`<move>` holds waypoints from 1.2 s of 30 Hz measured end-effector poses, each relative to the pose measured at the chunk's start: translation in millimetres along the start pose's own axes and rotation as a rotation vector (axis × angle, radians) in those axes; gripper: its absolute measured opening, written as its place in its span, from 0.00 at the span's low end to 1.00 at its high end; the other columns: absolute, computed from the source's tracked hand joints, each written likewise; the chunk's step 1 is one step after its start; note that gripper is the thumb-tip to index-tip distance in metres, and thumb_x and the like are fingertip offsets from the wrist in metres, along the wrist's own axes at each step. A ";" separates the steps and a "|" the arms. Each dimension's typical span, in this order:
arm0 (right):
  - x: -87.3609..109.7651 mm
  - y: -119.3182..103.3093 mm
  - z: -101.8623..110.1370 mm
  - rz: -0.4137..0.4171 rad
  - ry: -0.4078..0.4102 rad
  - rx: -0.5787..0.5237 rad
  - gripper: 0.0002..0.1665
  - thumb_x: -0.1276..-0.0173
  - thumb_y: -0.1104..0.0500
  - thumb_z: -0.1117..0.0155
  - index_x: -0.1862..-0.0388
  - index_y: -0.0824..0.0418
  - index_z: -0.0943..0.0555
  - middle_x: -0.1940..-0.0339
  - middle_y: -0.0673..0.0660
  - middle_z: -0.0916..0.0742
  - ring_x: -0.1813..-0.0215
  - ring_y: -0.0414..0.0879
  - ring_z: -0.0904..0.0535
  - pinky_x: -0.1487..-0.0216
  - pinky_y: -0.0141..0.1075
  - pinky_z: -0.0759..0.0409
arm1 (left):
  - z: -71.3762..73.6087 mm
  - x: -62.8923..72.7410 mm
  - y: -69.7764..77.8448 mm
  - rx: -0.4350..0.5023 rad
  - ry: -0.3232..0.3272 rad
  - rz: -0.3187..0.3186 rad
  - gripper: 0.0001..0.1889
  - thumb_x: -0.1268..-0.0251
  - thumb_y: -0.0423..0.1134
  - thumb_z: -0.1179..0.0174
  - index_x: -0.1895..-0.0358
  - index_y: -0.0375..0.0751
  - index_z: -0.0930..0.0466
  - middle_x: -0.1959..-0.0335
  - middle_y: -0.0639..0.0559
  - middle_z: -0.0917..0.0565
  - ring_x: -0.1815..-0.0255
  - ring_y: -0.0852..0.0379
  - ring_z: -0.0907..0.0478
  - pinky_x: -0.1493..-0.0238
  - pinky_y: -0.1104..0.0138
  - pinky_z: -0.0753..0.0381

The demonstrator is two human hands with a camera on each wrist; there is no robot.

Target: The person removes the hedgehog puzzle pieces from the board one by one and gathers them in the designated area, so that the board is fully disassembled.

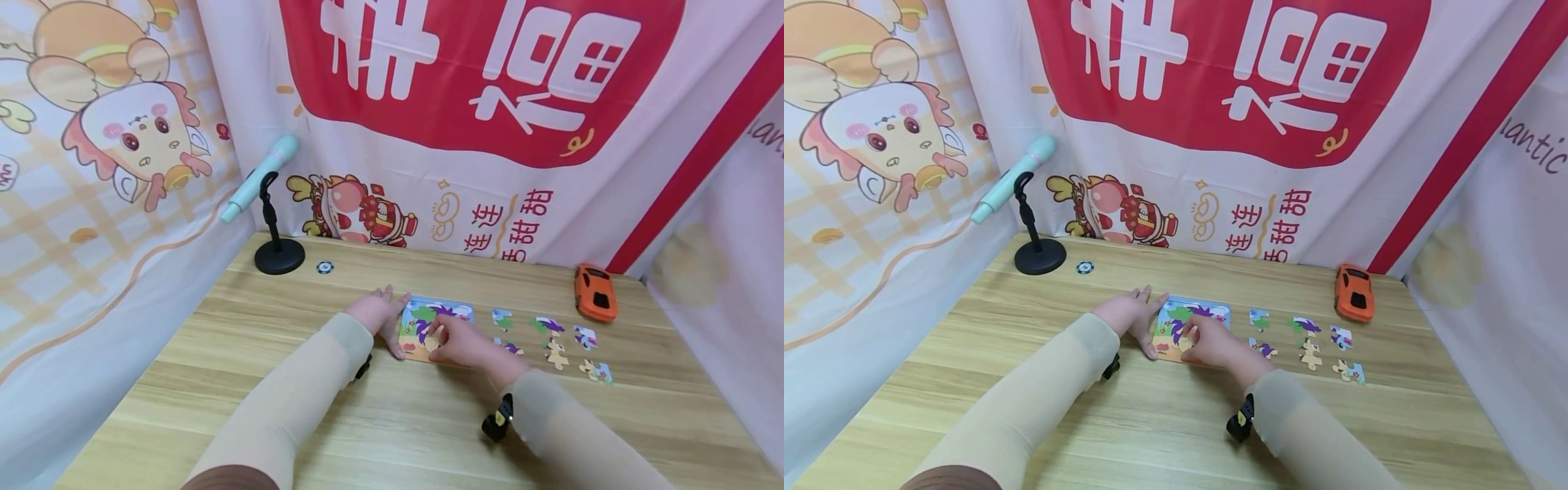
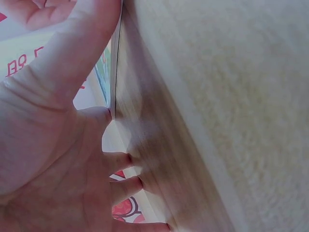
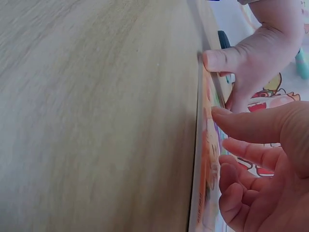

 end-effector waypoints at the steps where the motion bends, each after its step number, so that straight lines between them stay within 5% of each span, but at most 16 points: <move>1: -1.2 -0.8 -1.4 0.003 -0.001 -0.003 0.23 0.46 0.60 0.20 0.54 0.56 0.21 0.70 0.54 0.21 0.68 0.48 0.26 0.67 0.39 0.27 | -0.3 -0.8 -0.3 0.004 -0.004 0.004 0.73 0.77 0.68 0.22 0.20 0.66 0.60 0.19 0.44 0.62 0.21 0.41 0.64 0.28 0.41 0.52; 14: -8.4 1.1 -6.4 -0.025 0.013 -0.014 0.22 0.47 0.60 0.19 0.58 0.58 0.23 0.65 0.55 0.21 0.62 0.49 0.27 0.60 0.40 0.25 | -14.6 -42.6 -10.2 -0.034 -0.038 0.034 0.82 0.98 0.74 0.26 0.22 0.73 0.66 0.19 0.48 0.67 0.21 0.43 0.67 0.28 0.41 0.52; 36: -4.8 11.0 -3.6 -0.107 0.023 -0.239 0.13 0.39 0.67 0.27 0.60 0.62 0.23 0.66 0.57 0.23 0.66 0.49 0.28 0.69 0.36 0.29 | -15.0 -41.1 -9.3 -0.083 -0.027 0.001 0.83 0.98 0.76 0.28 0.22 0.72 0.68 0.20 0.45 0.68 0.21 0.42 0.67 0.27 0.43 0.51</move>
Point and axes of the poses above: each hand's wrist, its own x-axis away from the middle knuckle, its own z-axis out of the back of the hand, y = z × x, the point moved 3 cm from there along -x, towards the middle knuckle
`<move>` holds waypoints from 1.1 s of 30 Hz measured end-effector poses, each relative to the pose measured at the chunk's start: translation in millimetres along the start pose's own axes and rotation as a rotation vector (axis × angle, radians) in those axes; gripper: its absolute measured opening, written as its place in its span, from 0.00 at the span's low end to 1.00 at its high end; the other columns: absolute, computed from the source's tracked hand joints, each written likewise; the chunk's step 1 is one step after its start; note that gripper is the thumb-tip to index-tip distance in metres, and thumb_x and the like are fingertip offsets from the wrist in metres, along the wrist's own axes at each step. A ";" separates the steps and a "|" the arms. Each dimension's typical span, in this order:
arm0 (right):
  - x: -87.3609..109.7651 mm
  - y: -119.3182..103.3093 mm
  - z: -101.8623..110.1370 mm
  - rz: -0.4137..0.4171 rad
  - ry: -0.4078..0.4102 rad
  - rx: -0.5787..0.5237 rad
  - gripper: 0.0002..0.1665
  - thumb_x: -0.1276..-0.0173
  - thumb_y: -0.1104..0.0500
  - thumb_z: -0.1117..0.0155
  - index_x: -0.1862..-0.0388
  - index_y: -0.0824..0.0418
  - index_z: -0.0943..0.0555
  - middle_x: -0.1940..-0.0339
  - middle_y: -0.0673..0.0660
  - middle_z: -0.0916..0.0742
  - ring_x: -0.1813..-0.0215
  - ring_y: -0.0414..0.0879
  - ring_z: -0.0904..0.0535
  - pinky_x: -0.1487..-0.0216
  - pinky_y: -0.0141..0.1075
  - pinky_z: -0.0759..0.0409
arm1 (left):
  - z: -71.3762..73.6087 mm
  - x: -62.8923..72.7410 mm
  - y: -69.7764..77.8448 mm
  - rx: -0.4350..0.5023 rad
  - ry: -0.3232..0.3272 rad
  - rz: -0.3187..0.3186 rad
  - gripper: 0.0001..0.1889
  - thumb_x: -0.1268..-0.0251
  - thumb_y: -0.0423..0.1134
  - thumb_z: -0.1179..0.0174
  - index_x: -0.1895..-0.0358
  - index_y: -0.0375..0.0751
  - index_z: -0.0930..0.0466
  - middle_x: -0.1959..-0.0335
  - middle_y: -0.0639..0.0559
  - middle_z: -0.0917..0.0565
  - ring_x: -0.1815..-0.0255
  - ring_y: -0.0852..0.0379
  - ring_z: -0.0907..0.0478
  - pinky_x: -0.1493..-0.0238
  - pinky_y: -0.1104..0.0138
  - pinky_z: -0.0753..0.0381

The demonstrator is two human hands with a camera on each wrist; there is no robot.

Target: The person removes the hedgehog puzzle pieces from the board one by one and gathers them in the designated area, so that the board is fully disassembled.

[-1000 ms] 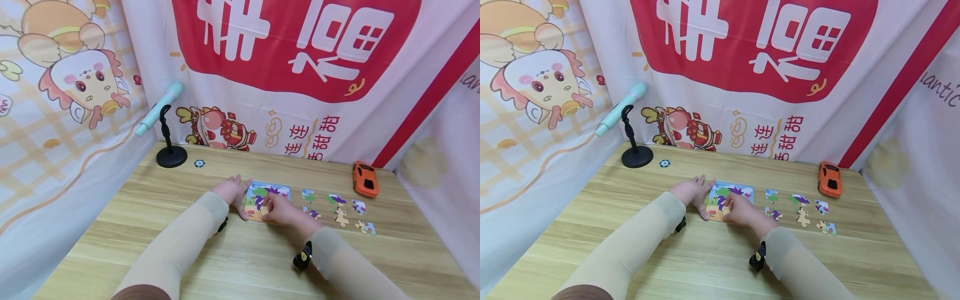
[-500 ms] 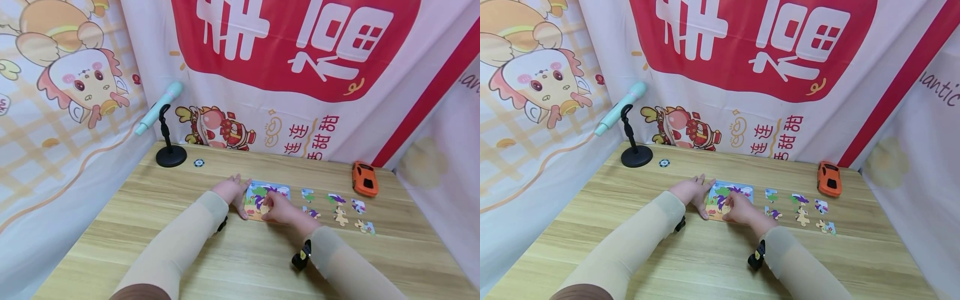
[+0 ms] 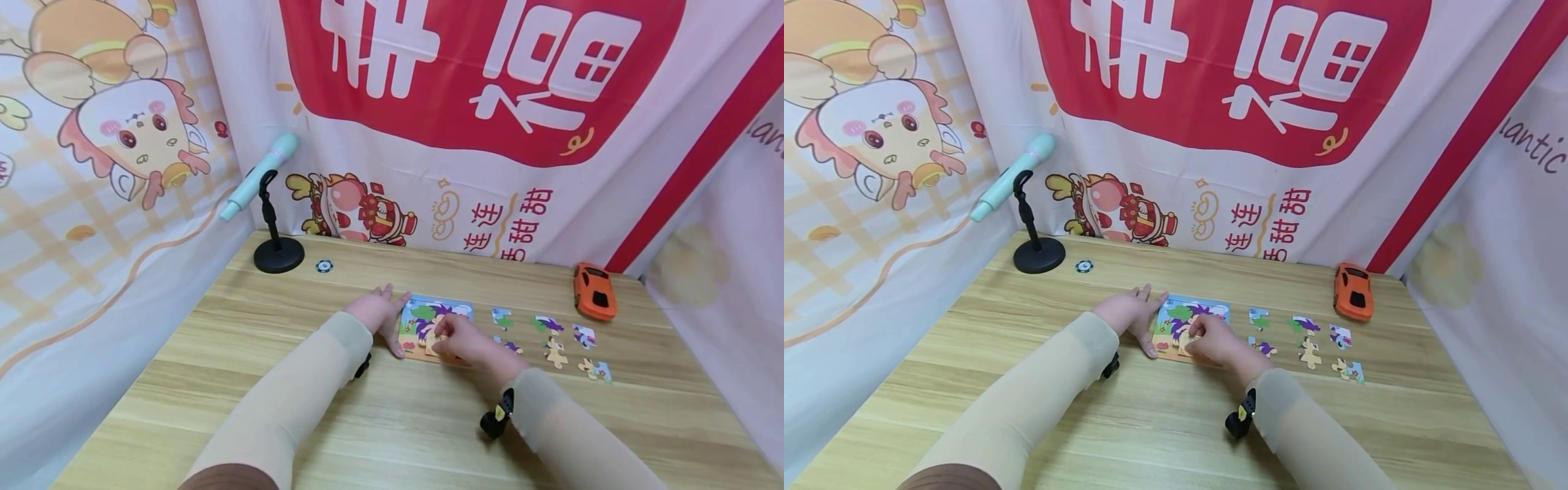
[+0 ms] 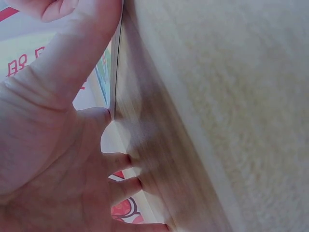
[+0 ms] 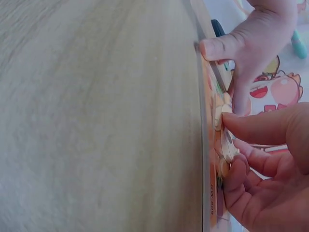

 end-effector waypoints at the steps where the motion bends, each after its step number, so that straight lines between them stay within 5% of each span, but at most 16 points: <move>1: 0.0 0.9 0.5 -0.007 -0.008 -0.024 0.11 0.38 0.67 0.28 0.60 0.62 0.23 0.67 0.57 0.23 0.68 0.48 0.29 0.70 0.36 0.30 | -0.1 0.0 -0.3 0.000 -0.002 0.001 0.83 0.99 0.76 0.28 0.22 0.72 0.68 0.20 0.45 0.69 0.21 0.42 0.67 0.27 0.44 0.51; 7: 3.4 1.4 3.8 0.016 -0.055 -0.105 0.06 0.32 0.66 0.34 0.61 0.64 0.23 0.67 0.57 0.24 0.71 0.48 0.30 0.73 0.35 0.31 | 0.2 0.9 -0.8 0.009 -0.005 -0.004 0.83 0.99 0.76 0.28 0.22 0.70 0.68 0.20 0.46 0.68 0.21 0.43 0.67 0.27 0.44 0.53; 17: 1.9 4.5 11.3 0.083 -0.076 -0.085 0.04 0.26 0.65 0.41 0.62 0.65 0.22 0.69 0.56 0.22 0.69 0.48 0.29 0.69 0.37 0.30 | -0.9 -0.4 0.5 0.004 0.004 0.012 0.81 0.96 0.74 0.26 0.23 0.73 0.69 0.20 0.45 0.69 0.21 0.41 0.67 0.27 0.43 0.50; 23: 1.8 11.5 12.9 0.046 -0.073 -0.148 0.05 0.25 0.62 0.42 0.61 0.64 0.22 0.71 0.56 0.23 0.74 0.47 0.31 0.73 0.36 0.32 | 6.2 20.6 5.0 0.013 0.021 -0.003 0.79 0.88 0.73 0.25 0.21 0.67 0.64 0.19 0.44 0.65 0.21 0.41 0.66 0.27 0.43 0.51; 25: 4.5 9.8 15.7 0.054 -0.075 -0.185 0.06 0.25 0.62 0.42 0.60 0.65 0.22 0.70 0.56 0.23 0.73 0.48 0.31 0.72 0.36 0.32 | 4.6 17.6 4.3 0.009 0.013 0.002 0.80 0.90 0.74 0.26 0.21 0.68 0.65 0.19 0.45 0.66 0.21 0.42 0.67 0.27 0.43 0.52; 33: 36.3 -14.7 63.5 0.194 -0.108 -0.231 0.10 0.25 0.60 0.42 0.57 0.68 0.24 0.73 0.56 0.26 0.71 0.50 0.32 0.68 0.39 0.28 | -0.3 4.0 1.7 0.027 -0.003 0.007 0.82 0.96 0.74 0.26 0.22 0.71 0.69 0.20 0.45 0.69 0.21 0.42 0.68 0.27 0.42 0.53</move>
Point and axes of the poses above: each hand's wrist, its own x-axis away from the middle knuckle, its own z-axis out of the back of the hand, y = z × x, the point moved 3 cm from there along -x, towards the middle knuckle
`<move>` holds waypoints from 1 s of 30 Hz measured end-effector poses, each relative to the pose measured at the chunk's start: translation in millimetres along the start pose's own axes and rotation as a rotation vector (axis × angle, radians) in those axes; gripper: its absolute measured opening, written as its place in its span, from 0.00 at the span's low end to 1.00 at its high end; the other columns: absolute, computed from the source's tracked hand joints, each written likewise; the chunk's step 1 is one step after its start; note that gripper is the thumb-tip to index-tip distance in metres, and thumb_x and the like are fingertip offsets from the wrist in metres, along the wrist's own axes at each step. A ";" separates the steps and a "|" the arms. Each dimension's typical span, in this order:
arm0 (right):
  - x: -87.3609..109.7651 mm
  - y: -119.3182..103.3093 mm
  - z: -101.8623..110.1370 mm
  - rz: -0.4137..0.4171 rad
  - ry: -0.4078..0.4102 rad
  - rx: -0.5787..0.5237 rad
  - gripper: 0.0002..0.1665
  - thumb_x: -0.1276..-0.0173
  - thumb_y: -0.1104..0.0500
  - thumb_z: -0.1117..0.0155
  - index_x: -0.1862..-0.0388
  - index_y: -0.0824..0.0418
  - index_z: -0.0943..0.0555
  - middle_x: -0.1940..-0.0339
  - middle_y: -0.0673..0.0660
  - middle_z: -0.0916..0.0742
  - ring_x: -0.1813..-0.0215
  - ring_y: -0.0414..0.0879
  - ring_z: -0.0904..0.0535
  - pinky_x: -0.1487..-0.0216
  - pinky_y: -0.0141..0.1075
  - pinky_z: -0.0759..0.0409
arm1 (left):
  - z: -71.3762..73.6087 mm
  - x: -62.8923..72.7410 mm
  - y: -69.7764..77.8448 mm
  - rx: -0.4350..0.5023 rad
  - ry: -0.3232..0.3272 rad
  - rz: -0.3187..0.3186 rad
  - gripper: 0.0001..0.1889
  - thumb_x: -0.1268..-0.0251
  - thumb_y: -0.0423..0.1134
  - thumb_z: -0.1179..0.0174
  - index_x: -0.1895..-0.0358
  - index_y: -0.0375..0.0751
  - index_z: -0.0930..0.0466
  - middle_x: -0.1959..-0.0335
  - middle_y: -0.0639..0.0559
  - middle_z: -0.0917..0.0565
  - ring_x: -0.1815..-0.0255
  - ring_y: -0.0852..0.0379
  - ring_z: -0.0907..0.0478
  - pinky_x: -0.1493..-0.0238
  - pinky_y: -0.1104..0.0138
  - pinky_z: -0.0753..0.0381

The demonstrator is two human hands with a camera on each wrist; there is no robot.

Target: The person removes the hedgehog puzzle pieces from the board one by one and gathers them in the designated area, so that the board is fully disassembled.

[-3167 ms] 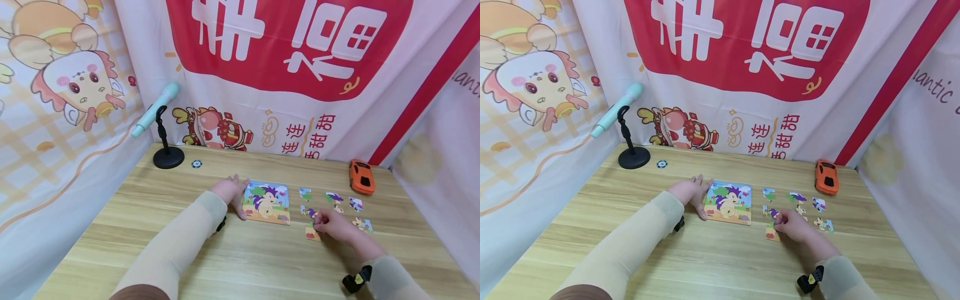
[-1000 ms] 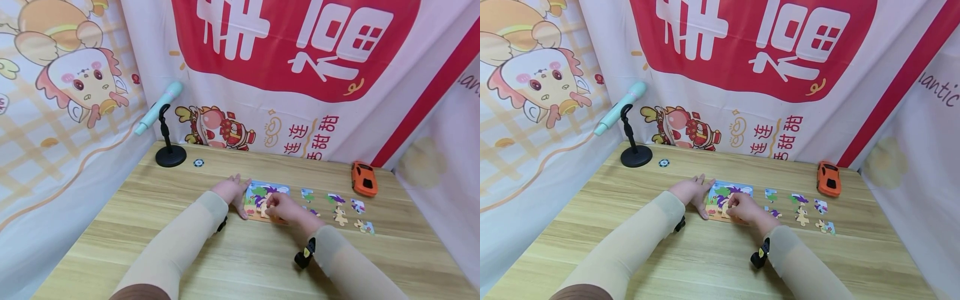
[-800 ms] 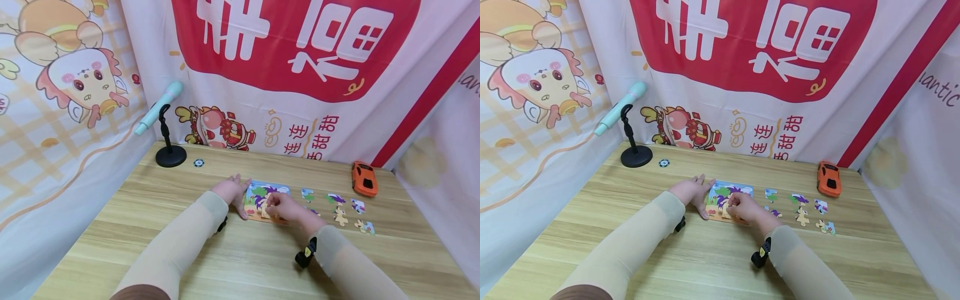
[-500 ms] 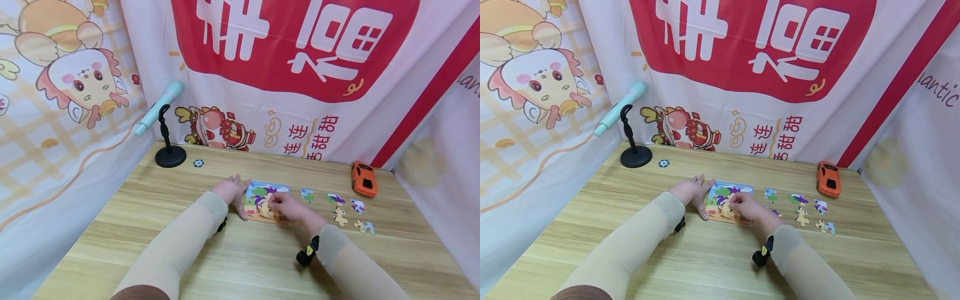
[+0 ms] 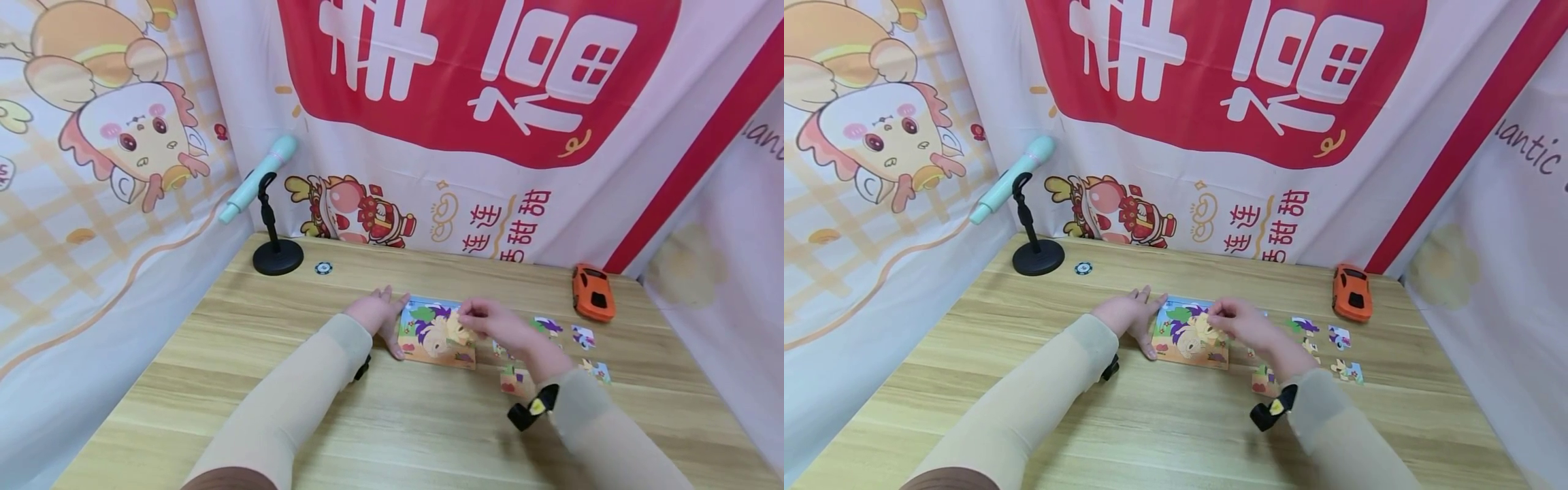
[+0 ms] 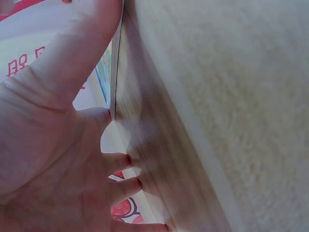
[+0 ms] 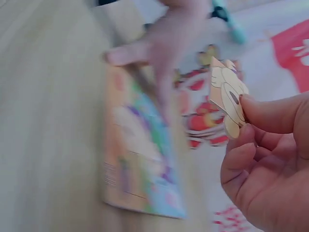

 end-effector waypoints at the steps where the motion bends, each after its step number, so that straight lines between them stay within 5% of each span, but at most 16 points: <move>1: 6.7 -4.6 7.8 0.003 -0.006 0.019 0.11 0.25 0.59 0.42 0.56 0.68 0.24 0.73 0.56 0.27 0.72 0.49 0.33 0.68 0.38 0.28 | -0.3 -0.5 0.1 0.002 0.001 -0.002 0.82 0.96 0.74 0.26 0.22 0.71 0.68 0.20 0.45 0.69 0.21 0.42 0.68 0.27 0.42 0.53; 7: 52.2 -5.4 61.0 -0.023 0.000 0.218 0.11 0.27 0.57 0.39 0.59 0.66 0.22 0.68 0.59 0.22 0.68 0.48 0.29 0.67 0.37 0.25 | -2.0 -4.0 -0.8 -0.004 0.011 -0.018 0.82 0.96 0.75 0.27 0.22 0.71 0.68 0.20 0.45 0.69 0.21 0.42 0.68 0.27 0.42 0.52; 13: 91.6 33.2 97.0 -0.129 -0.023 0.327 0.08 0.29 0.59 0.35 0.60 0.64 0.20 0.66 0.57 0.20 0.62 0.50 0.27 0.62 0.42 0.24 | -1.6 -6.4 -1.4 0.003 0.000 -0.010 0.83 0.98 0.75 0.27 0.22 0.71 0.68 0.20 0.45 0.70 0.21 0.41 0.69 0.28 0.41 0.54; 23: 113.4 90.7 101.4 -0.215 -0.005 0.322 0.08 0.34 0.62 0.32 0.62 0.66 0.21 0.70 0.56 0.20 0.68 0.48 0.27 0.70 0.36 0.26 | 1.9 3.2 1.6 -0.006 0.005 -0.017 0.80 0.88 0.73 0.24 0.21 0.68 0.66 0.20 0.43 0.68 0.21 0.39 0.68 0.28 0.39 0.54; 30: 111.5 102.4 98.2 -0.228 0.042 0.326 0.05 0.34 0.67 0.33 0.63 0.66 0.22 0.71 0.56 0.22 0.71 0.49 0.26 0.73 0.38 0.25 | 16.2 40.1 9.7 0.027 0.040 -0.049 0.74 0.78 0.68 0.22 0.19 0.61 0.59 0.19 0.41 0.61 0.21 0.40 0.63 0.27 0.44 0.52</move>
Point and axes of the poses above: each hand's wrist, its own x-axis away from the middle knuckle, its own z-axis out of the back of the hand, y = z × x, the point moved 3 cm from there along -x, towards the middle knuckle
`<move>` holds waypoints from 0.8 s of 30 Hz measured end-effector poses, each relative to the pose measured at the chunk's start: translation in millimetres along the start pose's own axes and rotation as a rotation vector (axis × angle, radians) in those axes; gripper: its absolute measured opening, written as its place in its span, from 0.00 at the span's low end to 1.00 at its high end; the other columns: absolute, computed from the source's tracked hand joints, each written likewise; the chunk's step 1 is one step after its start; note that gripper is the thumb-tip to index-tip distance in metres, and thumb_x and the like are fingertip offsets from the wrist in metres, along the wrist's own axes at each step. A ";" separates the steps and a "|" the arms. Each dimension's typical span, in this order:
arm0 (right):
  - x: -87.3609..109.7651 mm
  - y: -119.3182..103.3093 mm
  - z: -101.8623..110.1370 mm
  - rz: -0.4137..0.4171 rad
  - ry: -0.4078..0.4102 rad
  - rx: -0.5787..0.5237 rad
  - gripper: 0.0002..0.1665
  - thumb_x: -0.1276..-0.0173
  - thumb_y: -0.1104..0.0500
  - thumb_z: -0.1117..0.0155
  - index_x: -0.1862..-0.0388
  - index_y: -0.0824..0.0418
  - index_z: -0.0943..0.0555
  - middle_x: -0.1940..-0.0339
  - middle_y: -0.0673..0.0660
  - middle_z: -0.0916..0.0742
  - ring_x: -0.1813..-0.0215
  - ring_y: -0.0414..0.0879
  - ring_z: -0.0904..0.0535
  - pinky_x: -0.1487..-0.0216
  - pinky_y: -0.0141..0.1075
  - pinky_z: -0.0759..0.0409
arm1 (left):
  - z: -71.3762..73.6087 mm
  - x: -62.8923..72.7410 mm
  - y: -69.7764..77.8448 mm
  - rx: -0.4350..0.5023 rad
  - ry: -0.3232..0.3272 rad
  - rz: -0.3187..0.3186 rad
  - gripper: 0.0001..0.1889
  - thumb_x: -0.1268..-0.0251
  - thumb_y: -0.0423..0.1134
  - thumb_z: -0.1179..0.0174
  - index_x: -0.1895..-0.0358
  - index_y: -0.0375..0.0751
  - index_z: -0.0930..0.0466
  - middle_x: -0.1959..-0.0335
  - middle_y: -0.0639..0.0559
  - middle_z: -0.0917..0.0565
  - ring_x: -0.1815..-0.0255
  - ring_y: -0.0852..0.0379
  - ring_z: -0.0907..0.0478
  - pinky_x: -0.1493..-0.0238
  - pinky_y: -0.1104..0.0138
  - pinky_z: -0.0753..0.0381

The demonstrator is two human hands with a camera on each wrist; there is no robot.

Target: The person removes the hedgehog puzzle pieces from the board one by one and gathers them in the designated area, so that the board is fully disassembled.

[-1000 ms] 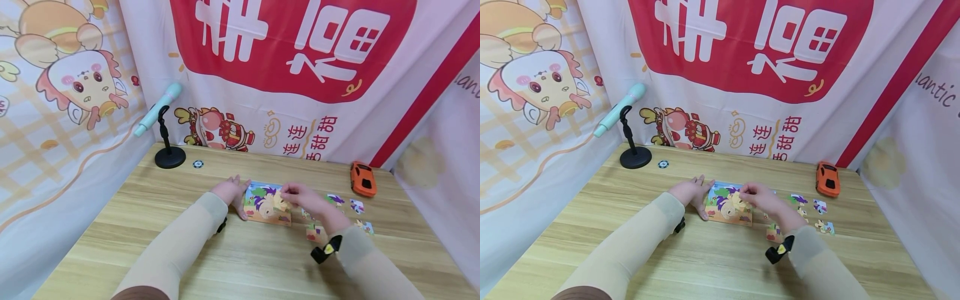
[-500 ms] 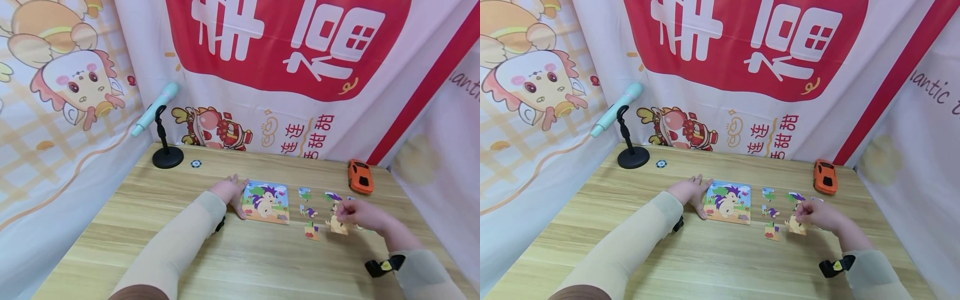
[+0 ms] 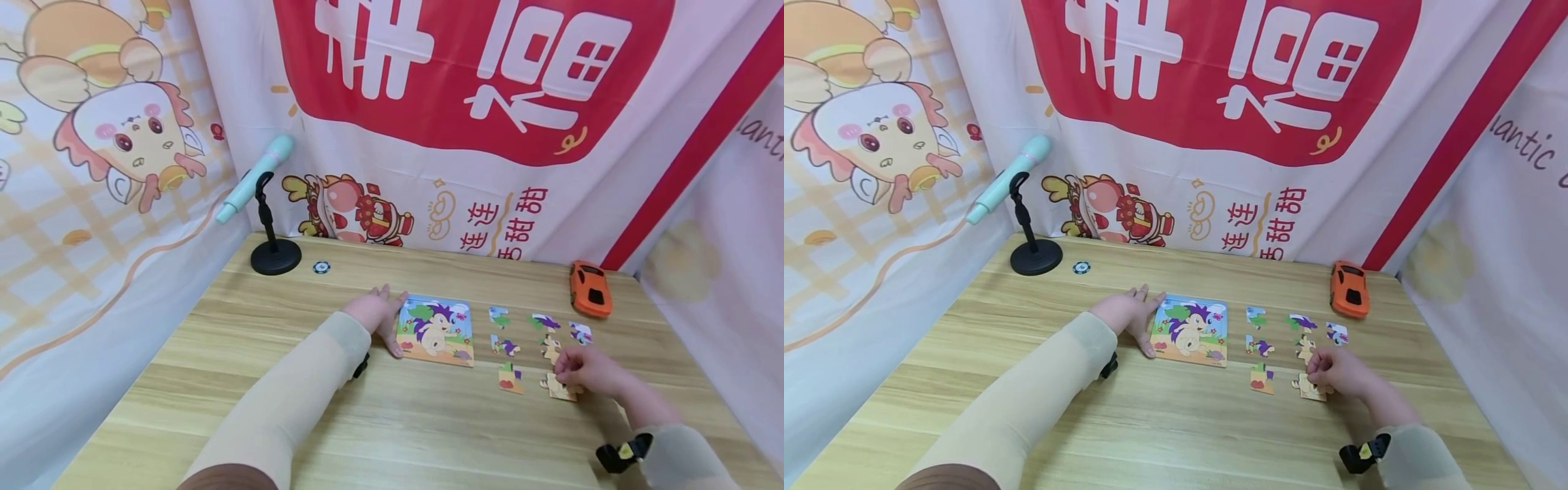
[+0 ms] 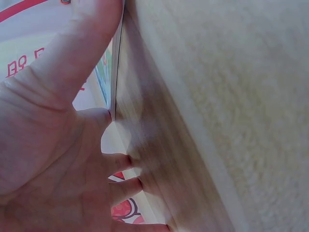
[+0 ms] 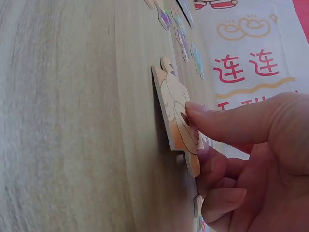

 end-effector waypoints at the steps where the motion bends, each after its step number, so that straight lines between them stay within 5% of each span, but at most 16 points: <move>1: -0.2 -0.1 -0.1 -0.011 0.006 0.000 0.06 0.35 0.67 0.33 0.63 0.66 0.22 0.71 0.56 0.22 0.71 0.49 0.26 0.73 0.38 0.25 | 0.3 1.1 0.4 0.002 0.003 -0.002 0.74 0.77 0.67 0.22 0.19 0.61 0.59 0.19 0.41 0.61 0.21 0.40 0.62 0.27 0.44 0.52; 9: -8.4 -25.9 6.4 0.038 0.056 0.104 0.06 0.36 0.67 0.32 0.67 0.65 0.22 0.71 0.55 0.21 0.68 0.49 0.27 0.70 0.38 0.26 | -7.0 -14.6 -4.0 -0.001 -0.013 0.015 0.79 0.88 0.71 0.23 0.20 0.65 0.62 0.19 0.42 0.65 0.21 0.40 0.66 0.28 0.41 0.54; 18: -48.8 -116.0 -15.2 0.131 0.065 0.167 0.06 0.35 0.63 0.31 0.63 0.63 0.20 0.69 0.54 0.20 0.67 0.48 0.25 0.68 0.41 0.23 | -12.8 -28.8 -10.1 -0.024 -0.018 0.029 0.80 0.93 0.74 0.25 0.21 0.69 0.65 0.20 0.43 0.67 0.21 0.41 0.67 0.28 0.42 0.53; 24: -81.2 -148.3 -56.2 0.212 0.034 0.186 0.08 0.38 0.68 0.30 0.62 0.62 0.19 0.69 0.54 0.19 0.67 0.48 0.25 0.69 0.40 0.23 | -3.8 -7.3 -3.0 0.013 0.000 0.008 0.75 0.79 0.68 0.22 0.20 0.65 0.61 0.19 0.43 0.64 0.21 0.42 0.65 0.28 0.42 0.51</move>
Point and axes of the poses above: each hand's wrist, its own x-axis away from the middle knuckle, its own z-axis out of the back of the hand, y = z × x, the point moved 3 cm from there along -x, towards the middle knuckle
